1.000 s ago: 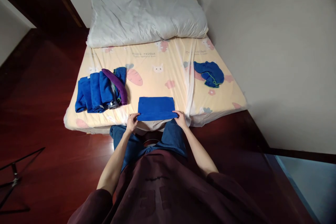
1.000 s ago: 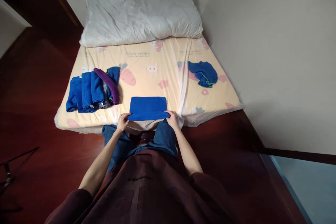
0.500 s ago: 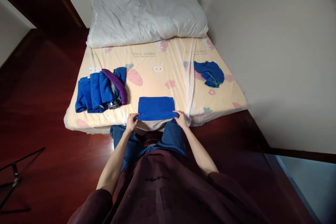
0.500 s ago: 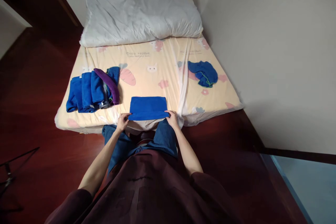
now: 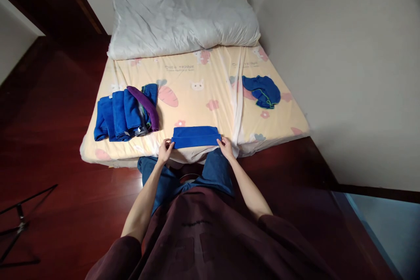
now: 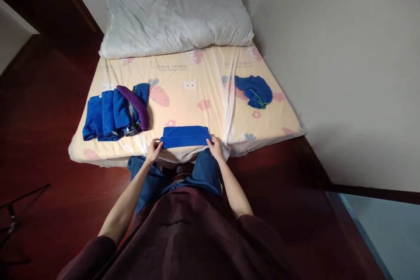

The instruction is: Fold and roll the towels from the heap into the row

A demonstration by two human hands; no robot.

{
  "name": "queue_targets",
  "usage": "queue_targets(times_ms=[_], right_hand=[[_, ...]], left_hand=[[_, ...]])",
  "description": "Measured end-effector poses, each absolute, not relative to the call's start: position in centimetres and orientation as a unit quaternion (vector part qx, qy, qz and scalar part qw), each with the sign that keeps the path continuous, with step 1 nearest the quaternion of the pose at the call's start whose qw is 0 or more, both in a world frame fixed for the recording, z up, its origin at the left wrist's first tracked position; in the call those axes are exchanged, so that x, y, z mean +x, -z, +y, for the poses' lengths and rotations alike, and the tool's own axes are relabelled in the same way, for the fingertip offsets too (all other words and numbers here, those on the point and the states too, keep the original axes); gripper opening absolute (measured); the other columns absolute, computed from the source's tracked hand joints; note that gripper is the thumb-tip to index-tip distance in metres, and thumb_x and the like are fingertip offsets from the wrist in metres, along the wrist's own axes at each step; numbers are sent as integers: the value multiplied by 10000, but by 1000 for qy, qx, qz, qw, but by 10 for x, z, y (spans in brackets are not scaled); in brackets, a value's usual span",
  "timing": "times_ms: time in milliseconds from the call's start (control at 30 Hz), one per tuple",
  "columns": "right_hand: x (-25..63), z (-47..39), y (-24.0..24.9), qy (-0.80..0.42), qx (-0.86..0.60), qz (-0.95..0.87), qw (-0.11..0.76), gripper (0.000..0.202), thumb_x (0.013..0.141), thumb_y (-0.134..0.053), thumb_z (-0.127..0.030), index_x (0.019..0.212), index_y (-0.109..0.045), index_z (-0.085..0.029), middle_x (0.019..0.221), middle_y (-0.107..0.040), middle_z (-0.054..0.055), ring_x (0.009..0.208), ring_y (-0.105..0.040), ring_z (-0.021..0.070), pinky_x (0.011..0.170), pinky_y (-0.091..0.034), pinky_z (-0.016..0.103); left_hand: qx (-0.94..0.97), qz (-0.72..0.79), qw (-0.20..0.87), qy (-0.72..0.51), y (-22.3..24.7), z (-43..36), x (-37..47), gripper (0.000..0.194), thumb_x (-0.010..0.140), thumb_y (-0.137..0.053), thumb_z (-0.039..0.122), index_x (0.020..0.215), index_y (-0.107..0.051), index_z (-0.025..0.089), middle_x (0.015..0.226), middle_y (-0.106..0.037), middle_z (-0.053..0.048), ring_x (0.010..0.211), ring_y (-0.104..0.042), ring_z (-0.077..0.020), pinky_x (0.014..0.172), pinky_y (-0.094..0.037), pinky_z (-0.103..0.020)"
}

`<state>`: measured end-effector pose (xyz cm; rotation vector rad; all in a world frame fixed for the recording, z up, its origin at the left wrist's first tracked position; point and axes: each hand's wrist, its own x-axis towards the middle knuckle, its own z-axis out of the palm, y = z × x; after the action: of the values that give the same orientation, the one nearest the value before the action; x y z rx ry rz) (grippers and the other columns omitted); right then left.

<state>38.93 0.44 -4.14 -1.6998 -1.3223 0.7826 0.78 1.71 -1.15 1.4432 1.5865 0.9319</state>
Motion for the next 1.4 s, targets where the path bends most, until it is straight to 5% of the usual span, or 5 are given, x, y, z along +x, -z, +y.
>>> queue_targets(times_ms=[167,267,400,967,1400], right_hand=[[387,-6,28,-247,-687,-544,414,607,943,-541,-588,1394,-568,-184,1278,-700,141,1108,-706,252,962,-599,416],[383,-12,12,-186,-663,-605,401,566,985,-523,-518,1461,-541,-213,1476,-593,120,1376,-565,256,1185,-464,456],[373,-12,-8,-167,-619,-676,363,539,1007,-517,-443,1508,-520,-244,1560,-530,74,1471,-475,244,1254,-390,454],[366,13,-1,-183,-602,-757,176,648,882,-535,-80,1518,-530,-204,1608,-474,73,1539,-385,253,1256,-378,502],[366,4,-9,-151,-605,-768,145,682,882,-430,8,1520,-530,-210,1591,-499,34,1510,-427,223,1210,-408,450]], left_hand=[[579,643,303,-399,11,16,7,504,941,-565,594,1249,-577,195,1161,-680,-132,1032,-673,-257,901,-571,-421],[635,619,236,-397,5,16,9,475,966,-566,552,1287,-587,202,1307,-622,-158,1240,-597,-296,1077,-505,-486],[715,555,206,-372,-8,17,18,485,1001,-542,496,1390,-555,208,1462,-552,-159,1410,-487,-305,1208,-398,-512],[825,507,206,-141,5,32,32,709,839,-565,175,1543,-481,171,1646,-397,-111,1558,-312,-313,1294,-248,-542],[851,505,128,-65,-10,26,29,667,938,-340,71,1591,-423,183,1656,-373,-75,1546,-345,-282,1292,-238,-515]])
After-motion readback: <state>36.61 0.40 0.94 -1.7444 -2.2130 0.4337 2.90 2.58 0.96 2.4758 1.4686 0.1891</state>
